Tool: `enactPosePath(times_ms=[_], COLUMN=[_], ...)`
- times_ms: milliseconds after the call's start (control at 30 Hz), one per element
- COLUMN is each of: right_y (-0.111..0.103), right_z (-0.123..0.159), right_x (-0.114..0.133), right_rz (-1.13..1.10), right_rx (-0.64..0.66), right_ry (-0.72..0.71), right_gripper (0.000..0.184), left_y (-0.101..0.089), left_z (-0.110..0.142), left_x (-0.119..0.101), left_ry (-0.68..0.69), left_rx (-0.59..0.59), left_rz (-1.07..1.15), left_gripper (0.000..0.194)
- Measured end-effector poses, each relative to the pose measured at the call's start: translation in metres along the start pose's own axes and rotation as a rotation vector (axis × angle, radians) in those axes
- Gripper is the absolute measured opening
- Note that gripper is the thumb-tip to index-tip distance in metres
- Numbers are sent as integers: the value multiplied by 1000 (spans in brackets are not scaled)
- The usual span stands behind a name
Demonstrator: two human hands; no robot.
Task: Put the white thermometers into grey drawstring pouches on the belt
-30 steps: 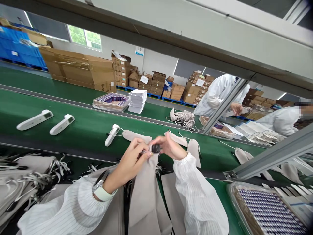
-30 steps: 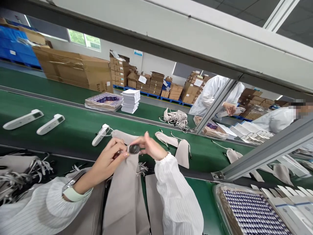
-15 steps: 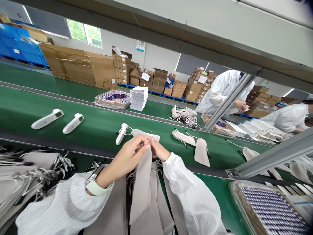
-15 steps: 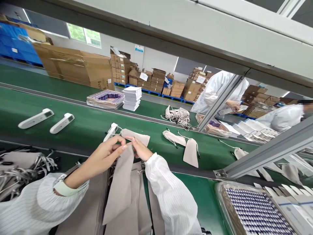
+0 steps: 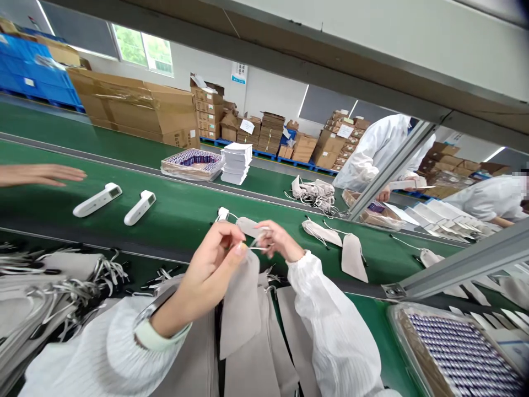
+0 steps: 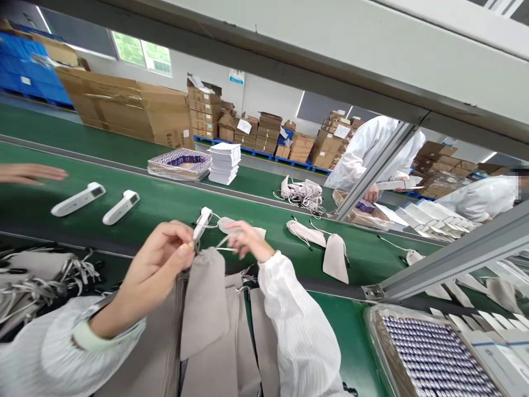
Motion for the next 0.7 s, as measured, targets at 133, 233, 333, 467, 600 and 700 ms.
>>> enactPosePath(times_ms=[133, 233, 333, 467, 600, 700], right_y=[41, 20, -37, -110, -130, -111], right_z=[5, -1, 1, 21, 35, 30], right_x=[14, 10, 2, -5, -18, -27], right_rz=[85, 87, 33, 365, 1046, 1174], right_rx=[455, 136, -350, -891, -1019, -1016], right_ry=[-200, -218, -151, 58, 481, 637], right_gripper=[66, 50, 46, 37, 35, 46], left_y=[1, 0, -5, -9, -3, 1], left_z=[-8, -9, -11, -4, 12, 17], left_x=[13, 15, 25, 63, 90, 92], left_ry=[51, 40, -80, -326, -401, -412], left_rx=[84, 155, 228, 674, 814, 785], left_rz=[-34, -139, -439, -788, -947, -1006], left_gripper=[3, 9, 18, 12, 15, 17])
Point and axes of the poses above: each hand's wrist, its own z-axis away from the middle knuckle, its own y-axis out of the palm, x = y × z, the point moved 1 cm from there along -z, towards the middle knuckle, and after that the axes turned 11 degrees about z, right-handed, at the moved point
